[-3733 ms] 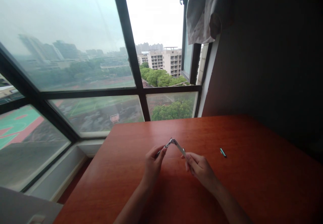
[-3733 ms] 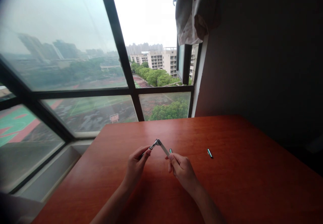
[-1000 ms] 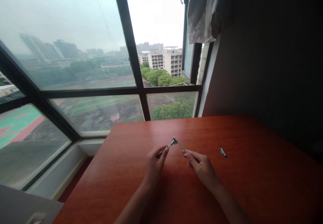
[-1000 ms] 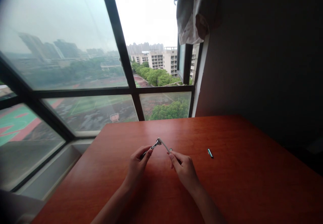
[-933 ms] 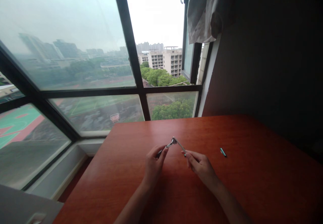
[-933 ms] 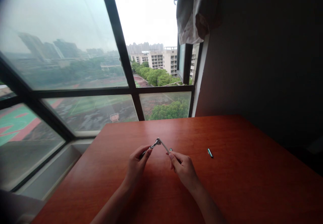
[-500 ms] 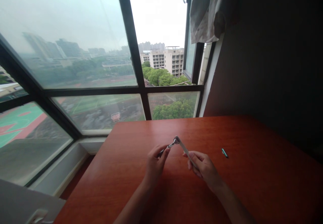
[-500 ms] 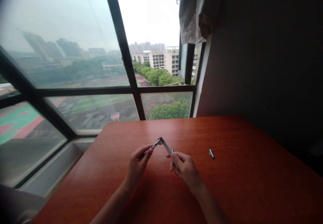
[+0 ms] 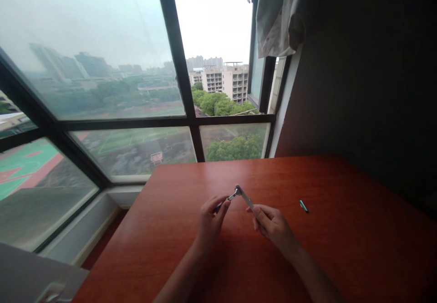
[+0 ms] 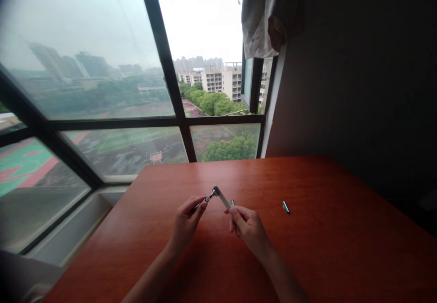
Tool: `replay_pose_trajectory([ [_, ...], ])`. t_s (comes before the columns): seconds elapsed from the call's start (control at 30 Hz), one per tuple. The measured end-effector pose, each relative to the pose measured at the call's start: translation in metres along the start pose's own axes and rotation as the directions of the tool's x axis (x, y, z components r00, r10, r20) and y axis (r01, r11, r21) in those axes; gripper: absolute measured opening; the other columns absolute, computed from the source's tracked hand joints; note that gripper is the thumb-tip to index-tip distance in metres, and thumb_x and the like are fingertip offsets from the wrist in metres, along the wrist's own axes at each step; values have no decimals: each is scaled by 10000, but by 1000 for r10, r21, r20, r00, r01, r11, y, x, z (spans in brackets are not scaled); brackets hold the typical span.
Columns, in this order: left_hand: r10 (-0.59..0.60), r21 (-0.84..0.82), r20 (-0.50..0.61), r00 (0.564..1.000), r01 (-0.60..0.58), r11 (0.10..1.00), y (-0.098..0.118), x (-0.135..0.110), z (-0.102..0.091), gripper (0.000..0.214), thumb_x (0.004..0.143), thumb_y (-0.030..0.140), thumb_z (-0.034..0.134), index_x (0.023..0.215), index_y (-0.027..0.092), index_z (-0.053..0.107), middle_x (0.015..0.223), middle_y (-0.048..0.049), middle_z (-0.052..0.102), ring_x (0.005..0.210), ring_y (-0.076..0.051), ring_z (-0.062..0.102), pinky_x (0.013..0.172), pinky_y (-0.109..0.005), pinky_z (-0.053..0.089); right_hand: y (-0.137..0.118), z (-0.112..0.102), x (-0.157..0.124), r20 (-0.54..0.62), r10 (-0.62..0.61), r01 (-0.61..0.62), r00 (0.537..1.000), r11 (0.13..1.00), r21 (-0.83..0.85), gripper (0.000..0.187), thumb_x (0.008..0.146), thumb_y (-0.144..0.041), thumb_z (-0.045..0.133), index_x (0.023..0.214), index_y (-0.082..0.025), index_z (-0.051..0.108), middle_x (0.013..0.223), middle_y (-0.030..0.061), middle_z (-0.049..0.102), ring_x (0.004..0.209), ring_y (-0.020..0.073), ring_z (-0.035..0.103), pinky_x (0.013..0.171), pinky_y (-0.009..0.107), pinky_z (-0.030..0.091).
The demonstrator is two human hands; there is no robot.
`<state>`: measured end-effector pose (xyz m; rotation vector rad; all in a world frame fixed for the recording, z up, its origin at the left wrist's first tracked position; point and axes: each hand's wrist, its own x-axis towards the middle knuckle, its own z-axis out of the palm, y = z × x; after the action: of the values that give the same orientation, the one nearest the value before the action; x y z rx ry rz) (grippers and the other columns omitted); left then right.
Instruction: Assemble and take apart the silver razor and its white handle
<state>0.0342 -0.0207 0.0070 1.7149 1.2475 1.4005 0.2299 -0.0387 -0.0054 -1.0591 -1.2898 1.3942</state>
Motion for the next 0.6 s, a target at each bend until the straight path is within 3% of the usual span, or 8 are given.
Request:
replay_pose_trajectory([
  [0.1,2,23,-19,1000,-2,1000,0,0,-1,283,857,389,609,933,153,745,781,-63,669,683,-164,578,592,-226,442,2,-2,0,-56,-113,102,992,980,-170,487,886,-557,477,897,-117,686,529,-21,512,405,77,377,395,207,263],
  [0.27,11,53,-22,1000,-10,999,-1,0,-1,280,872,373,593,974,156,738,801,-67,668,701,-170,586,593,-227,443,0,-3,-1,-63,-265,209,962,868,-451,477,938,-472,420,738,-134,691,524,-9,508,461,109,454,463,223,314],
  [0.6,73,139,-26,997,-69,988,0,-1,1,256,872,346,593,940,149,741,738,-49,627,617,-138,542,526,-212,393,-3,-2,-1,-53,-375,280,925,772,-571,473,962,-388,397,594,-164,592,523,-14,505,499,121,513,543,217,348],
])
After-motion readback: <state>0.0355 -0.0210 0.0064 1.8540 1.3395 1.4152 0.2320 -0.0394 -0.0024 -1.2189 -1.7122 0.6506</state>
